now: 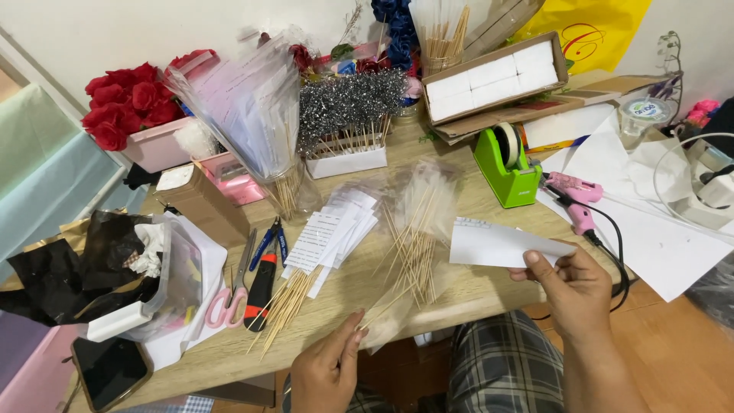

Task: Assembling small paper tags onto wooden sticks by folding the paper around the tip of the stick.

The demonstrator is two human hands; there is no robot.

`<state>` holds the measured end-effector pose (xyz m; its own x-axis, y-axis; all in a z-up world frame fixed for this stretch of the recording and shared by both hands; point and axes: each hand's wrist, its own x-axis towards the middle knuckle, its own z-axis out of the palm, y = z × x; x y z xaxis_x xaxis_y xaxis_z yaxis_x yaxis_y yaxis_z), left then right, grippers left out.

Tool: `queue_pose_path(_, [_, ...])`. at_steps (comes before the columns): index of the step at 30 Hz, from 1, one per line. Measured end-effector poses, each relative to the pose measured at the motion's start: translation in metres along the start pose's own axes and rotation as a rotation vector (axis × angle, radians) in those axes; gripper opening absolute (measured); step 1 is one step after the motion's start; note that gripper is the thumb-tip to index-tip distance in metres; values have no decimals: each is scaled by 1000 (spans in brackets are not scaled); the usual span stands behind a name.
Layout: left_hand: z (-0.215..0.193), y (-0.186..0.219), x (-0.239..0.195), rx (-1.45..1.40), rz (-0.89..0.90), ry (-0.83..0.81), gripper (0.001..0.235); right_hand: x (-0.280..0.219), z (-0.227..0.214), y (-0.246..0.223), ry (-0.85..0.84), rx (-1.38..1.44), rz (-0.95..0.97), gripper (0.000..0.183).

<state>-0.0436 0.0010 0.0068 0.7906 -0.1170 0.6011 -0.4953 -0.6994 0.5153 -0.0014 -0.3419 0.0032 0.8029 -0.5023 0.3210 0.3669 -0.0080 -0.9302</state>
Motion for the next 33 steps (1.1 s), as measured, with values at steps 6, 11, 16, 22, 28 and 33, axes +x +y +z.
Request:
queue_pose_path(6, [-2, 6, 6, -9, 143, 84, 33, 4, 4, -8, -2, 71, 32, 24])
queue_pose_path(11, [4, 6, 8, -20, 180, 129, 29, 6, 6, -10, 3, 119, 68, 27])
queue_pose_path(16, [9, 4, 8, -23, 183, 132, 30, 5, 6, -9, -27, 169, 90, 35])
queue_pose_path(22, [4, 4, 8, 27, 172, 169, 27, 7, 7, -26, -93, 93, 63, 67])
queue_pose_path(28, [-2, 8, 9, 54, 152, 153, 26, 8, 0, -28, -138, 33, 99, 73])
queue_pose_path(33, [-6, 8, 11, 96, 187, 144, 26, 10, -3, -26, -147, -14, 178, 75])
